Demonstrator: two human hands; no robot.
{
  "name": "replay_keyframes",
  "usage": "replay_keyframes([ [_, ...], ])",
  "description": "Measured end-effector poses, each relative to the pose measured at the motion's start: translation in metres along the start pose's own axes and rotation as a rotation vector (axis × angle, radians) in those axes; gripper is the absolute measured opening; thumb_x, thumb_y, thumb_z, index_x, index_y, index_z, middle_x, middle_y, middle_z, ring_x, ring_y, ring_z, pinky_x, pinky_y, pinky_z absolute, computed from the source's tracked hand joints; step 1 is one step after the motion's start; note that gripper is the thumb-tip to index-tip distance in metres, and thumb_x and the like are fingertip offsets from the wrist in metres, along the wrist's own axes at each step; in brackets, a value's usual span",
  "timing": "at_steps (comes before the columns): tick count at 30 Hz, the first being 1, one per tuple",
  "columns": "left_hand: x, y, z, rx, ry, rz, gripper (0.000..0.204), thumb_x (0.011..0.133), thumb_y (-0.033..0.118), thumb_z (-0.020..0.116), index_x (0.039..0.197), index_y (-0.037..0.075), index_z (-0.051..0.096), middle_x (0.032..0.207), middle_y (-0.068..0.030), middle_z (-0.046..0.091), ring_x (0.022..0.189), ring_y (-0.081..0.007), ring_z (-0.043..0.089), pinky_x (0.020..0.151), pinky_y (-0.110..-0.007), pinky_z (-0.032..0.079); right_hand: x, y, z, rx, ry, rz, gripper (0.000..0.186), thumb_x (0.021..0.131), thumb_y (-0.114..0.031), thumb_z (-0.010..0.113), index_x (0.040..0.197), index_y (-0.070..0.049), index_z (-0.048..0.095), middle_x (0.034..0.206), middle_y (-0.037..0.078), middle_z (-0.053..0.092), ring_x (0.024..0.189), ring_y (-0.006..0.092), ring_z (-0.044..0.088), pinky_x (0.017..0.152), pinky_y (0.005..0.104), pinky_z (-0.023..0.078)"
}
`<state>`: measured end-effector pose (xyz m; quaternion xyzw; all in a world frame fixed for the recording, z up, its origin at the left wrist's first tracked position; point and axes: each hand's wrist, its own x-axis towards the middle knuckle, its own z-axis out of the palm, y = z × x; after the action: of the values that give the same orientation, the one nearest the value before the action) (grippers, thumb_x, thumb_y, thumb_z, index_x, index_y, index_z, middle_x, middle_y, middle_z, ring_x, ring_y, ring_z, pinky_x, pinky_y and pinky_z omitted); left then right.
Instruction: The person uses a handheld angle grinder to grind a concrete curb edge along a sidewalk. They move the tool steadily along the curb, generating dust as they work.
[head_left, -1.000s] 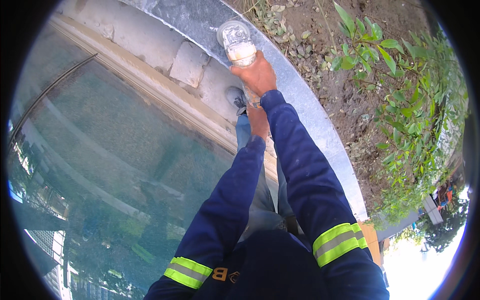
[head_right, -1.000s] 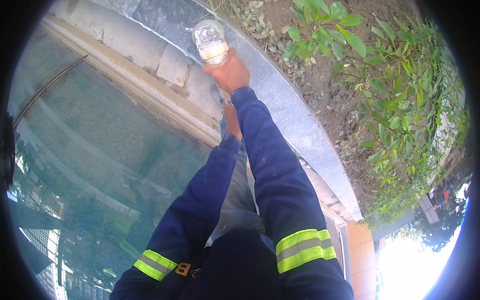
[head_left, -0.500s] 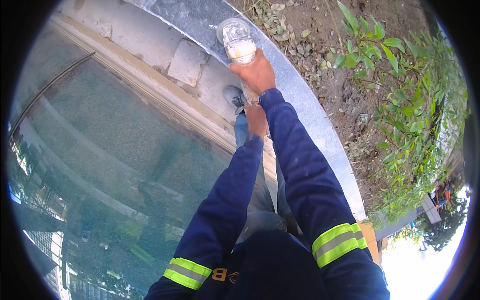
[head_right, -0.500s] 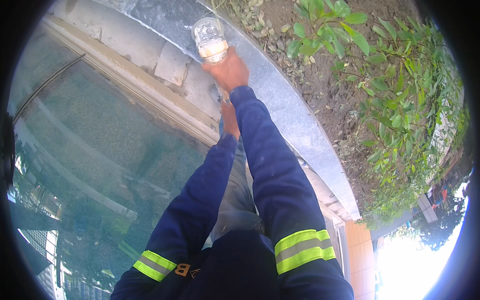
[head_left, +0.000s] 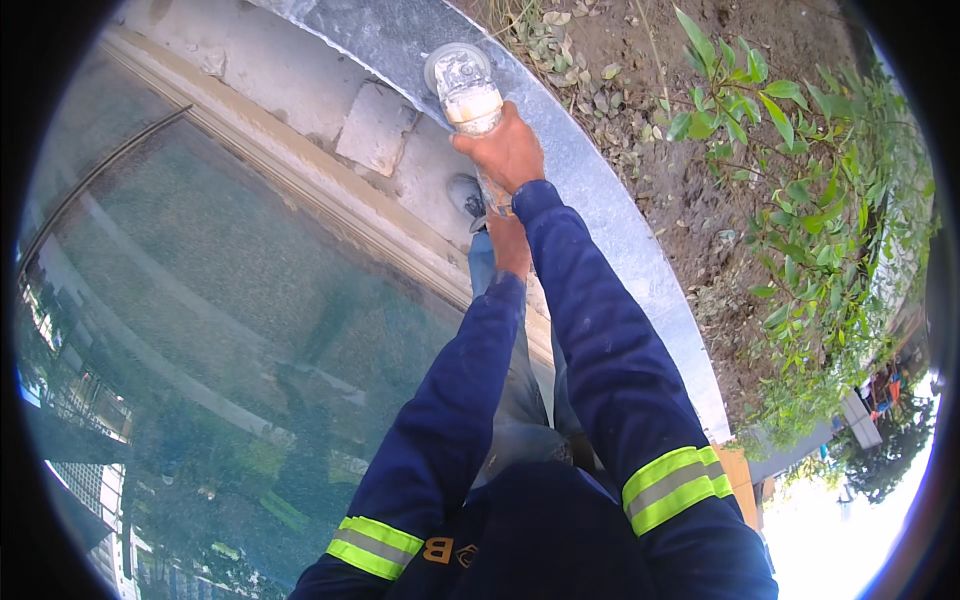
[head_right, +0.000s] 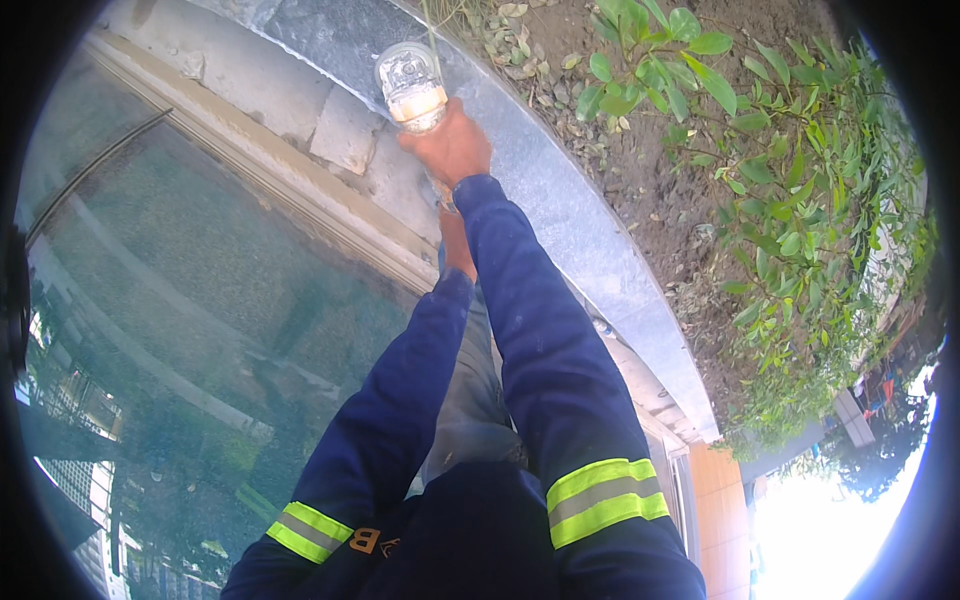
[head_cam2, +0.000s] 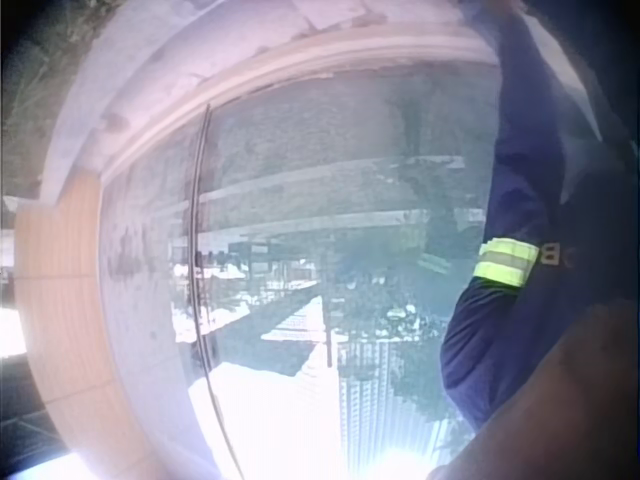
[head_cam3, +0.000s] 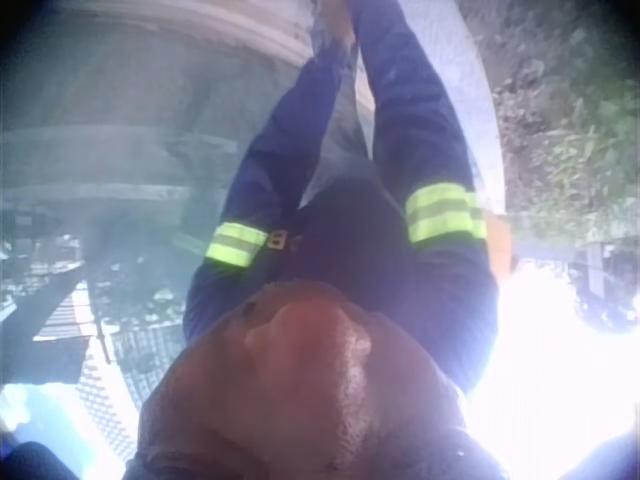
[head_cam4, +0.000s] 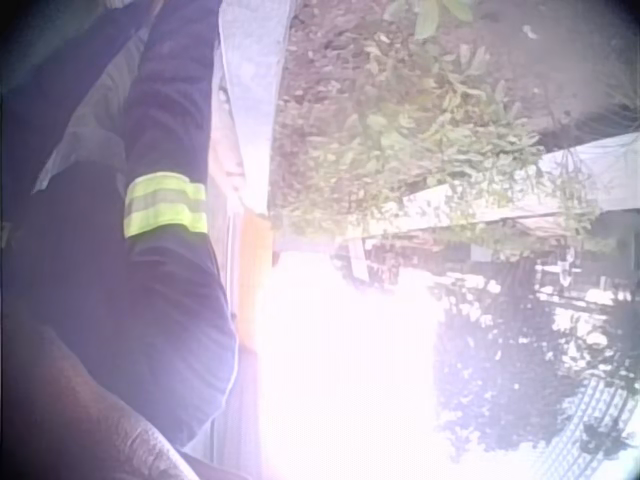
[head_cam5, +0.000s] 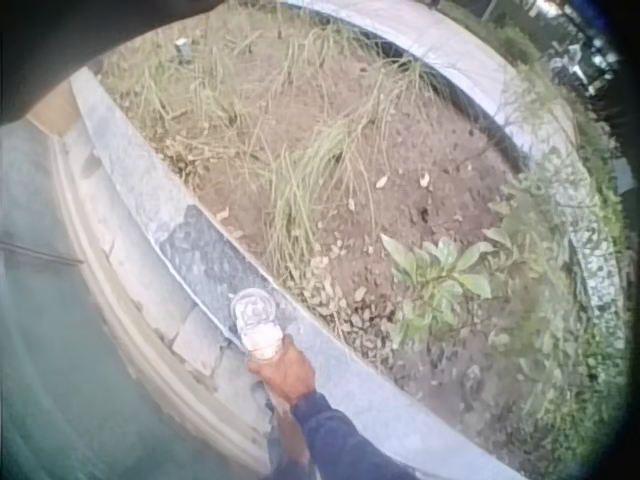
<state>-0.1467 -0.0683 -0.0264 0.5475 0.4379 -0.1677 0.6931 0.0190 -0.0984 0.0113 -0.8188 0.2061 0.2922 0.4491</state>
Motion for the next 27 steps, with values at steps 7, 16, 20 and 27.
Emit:
replay_keyframes([
  [7, -0.031, -0.001, 0.005, 0.308, -0.018, 0.068, 0.05, 0.095, 0.005, 0.068, 0.141, -0.005, 0.05, 0.128, -0.0167, 0.069, 0.116, -0.0248, 0.066, 0.099, -0.04, 0.053, -0.021, 0.024, -0.01, 0.04, 0.082, 0.086, 0.082, 0.07, -0.051, 0.086, 0.126, 0.002, 0.06, 0.112, 0.029, 0.076, 0.108, 0.0449, 0.074, 0.094, 0.0506, 0.057],
  [16, 0.008, -0.003, 0.003, 0.153, -0.021, 0.094, 0.053, 0.093, 0.006, 0.073, 0.14, -0.005, 0.051, 0.128, -0.0174, 0.069, 0.114, -0.0252, 0.067, 0.098, -0.039, 0.053, 0.008, 0.002, -0.003, 0.037, 0.066, -0.001, 0.082, 0.069, -0.049, 0.085, 0.127, 0.003, 0.06, 0.11, 0.029, 0.076, 0.105, 0.0458, 0.074, 0.093, 0.0515, 0.057],
  [20, 0.013, -0.035, -0.022, 0.387, -0.081, 0.167, 0.048, 0.096, 0.009, 0.069, 0.139, -0.005, 0.052, 0.128, -0.0183, 0.068, 0.114, -0.0268, 0.066, 0.098, -0.039, 0.053, -0.005, 0.0, 0.001, 0.004, 0.023, 0.028, 0.081, 0.069, -0.048, 0.086, 0.128, 0.003, 0.06, 0.11, 0.029, 0.076, 0.104, 0.045, 0.075, 0.093, 0.0513, 0.057],
  [27, -0.007, -0.019, -0.004, 0.245, -0.008, 0.011, 0.057, 0.095, 0.008, 0.072, 0.145, -0.006, 0.047, 0.132, -0.017, 0.067, 0.118, -0.0247, 0.065, 0.1, -0.038, 0.052, -0.012, 0.012, -0.01, 0.066, 0.066, 0.062, 0.08, 0.069, -0.046, 0.086, 0.127, 0.004, 0.06, 0.112, 0.03, 0.075, 0.107, 0.0456, 0.073, 0.095, 0.0505, 0.056],
])
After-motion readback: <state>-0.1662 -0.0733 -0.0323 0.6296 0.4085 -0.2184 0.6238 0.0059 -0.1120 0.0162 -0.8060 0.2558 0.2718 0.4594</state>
